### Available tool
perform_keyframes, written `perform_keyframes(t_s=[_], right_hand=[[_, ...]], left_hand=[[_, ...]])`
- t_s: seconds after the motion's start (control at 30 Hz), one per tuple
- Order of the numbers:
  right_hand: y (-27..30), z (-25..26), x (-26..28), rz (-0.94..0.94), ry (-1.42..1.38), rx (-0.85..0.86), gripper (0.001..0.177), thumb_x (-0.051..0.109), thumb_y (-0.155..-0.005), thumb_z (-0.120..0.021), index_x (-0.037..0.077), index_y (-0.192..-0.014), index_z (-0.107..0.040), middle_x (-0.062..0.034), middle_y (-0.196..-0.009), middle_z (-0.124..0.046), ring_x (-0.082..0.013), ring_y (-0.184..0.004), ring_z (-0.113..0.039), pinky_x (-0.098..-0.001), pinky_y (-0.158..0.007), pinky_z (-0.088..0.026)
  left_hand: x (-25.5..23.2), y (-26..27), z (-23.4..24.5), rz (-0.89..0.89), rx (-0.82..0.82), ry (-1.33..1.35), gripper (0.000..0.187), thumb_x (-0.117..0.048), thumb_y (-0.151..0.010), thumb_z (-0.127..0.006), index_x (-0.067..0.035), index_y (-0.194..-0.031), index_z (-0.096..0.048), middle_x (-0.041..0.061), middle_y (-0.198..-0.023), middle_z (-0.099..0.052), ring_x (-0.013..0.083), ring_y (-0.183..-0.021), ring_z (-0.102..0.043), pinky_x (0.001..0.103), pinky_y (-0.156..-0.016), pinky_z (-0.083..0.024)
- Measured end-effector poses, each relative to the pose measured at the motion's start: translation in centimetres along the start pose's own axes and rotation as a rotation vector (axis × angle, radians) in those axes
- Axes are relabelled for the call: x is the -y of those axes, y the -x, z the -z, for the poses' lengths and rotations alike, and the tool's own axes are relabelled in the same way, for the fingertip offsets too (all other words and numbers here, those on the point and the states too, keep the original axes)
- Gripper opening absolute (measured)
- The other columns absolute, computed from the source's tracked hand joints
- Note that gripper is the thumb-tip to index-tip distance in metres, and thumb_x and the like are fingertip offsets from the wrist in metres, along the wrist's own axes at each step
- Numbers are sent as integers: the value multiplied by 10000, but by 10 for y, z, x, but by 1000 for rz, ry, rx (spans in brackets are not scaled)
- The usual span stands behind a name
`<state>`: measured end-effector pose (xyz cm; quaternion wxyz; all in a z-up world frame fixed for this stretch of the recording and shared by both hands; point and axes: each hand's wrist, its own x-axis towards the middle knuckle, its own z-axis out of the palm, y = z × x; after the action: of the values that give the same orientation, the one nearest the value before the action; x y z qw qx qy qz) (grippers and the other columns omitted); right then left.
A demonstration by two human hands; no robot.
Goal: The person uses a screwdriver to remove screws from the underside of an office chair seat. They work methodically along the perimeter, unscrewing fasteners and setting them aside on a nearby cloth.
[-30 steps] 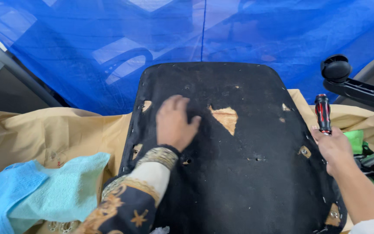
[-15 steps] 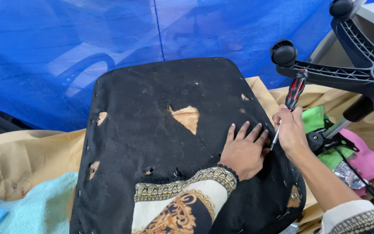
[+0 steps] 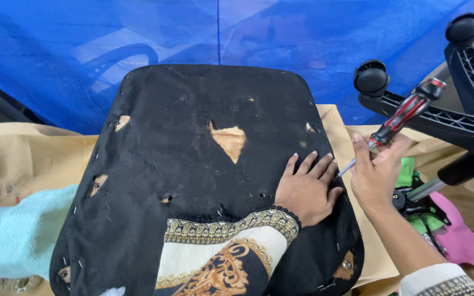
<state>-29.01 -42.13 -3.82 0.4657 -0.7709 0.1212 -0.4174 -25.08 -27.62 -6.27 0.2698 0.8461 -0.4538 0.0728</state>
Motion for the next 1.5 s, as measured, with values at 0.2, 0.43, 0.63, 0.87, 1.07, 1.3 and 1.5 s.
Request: perform_keyframes(t_s=[0.2,0.43,0.63,0.87,1.07,1.3,1.5], right_hand=[[-9,3,0,-38,-87,95,448,123,-1059,-684,17,-1262,-299,-108,-965,-617,-112,-653,-630,-249,-578,-540],[-2,-7,18,-56,14,117,405,111,-1019,-719,6,-1190,-368,-58,-896,-577,-93,-636,-618,-264,-551,-527],[4,-11,24,-56,41,127,391,105,-968,-726,14,-1191,-419,-51,-820,-618,-89,-579,-585,-250,-538,-476],[-2,-4,20,-56,-60,185,334,77,-921,-788,20,-1122,-527,-22,-874,-632,-66,-747,-621,-227,-660,-500],[-5,3,33,48,20,203,414,84,-881,-798,32,-1197,-537,-25,-906,-614,-76,-818,-613,-236,-697,-490],[-17,4,44,80,-295,218,163,101,-1100,-683,9,-1140,-555,-59,-1006,-680,-109,-961,-668,-262,-901,-547],[-32,3,70,218,-362,152,306,148,-1162,-612,94,-1359,-385,-53,-918,-622,-103,-765,-620,-275,-793,-541]], left_hand=[[4,-6,-4,94,-101,16,579,-364,-965,-566,-42,-1445,-531,117,-1532,-513,285,-1455,-430,484,-1211,-260],[25,4,10,35,-119,313,289,-188,-804,-755,-57,-1062,-748,93,-1224,-719,280,-1241,-627,401,-1130,-433],[20,0,16,71,-117,386,190,-236,-785,-784,-97,-915,-776,45,-1091,-757,261,-1100,-673,385,-1023,-492],[22,1,21,57,-84,375,213,-270,-785,-812,-100,-907,-773,32,-1025,-734,258,-1102,-639,422,-1051,-406],[22,-1,22,116,-14,393,211,-285,-789,-810,-134,-935,-786,8,-984,-749,223,-1090,-655,411,-1080,-396],[18,2,24,99,-32,354,178,-298,-822,-793,-159,-933,-796,-11,-1014,-754,216,-1111,-649,415,-1090,-383],[14,0,25,136,-25,363,177,-311,-820,-795,-160,-911,-797,-24,-1004,-755,203,-1125,-652,406,-1112,-366]])
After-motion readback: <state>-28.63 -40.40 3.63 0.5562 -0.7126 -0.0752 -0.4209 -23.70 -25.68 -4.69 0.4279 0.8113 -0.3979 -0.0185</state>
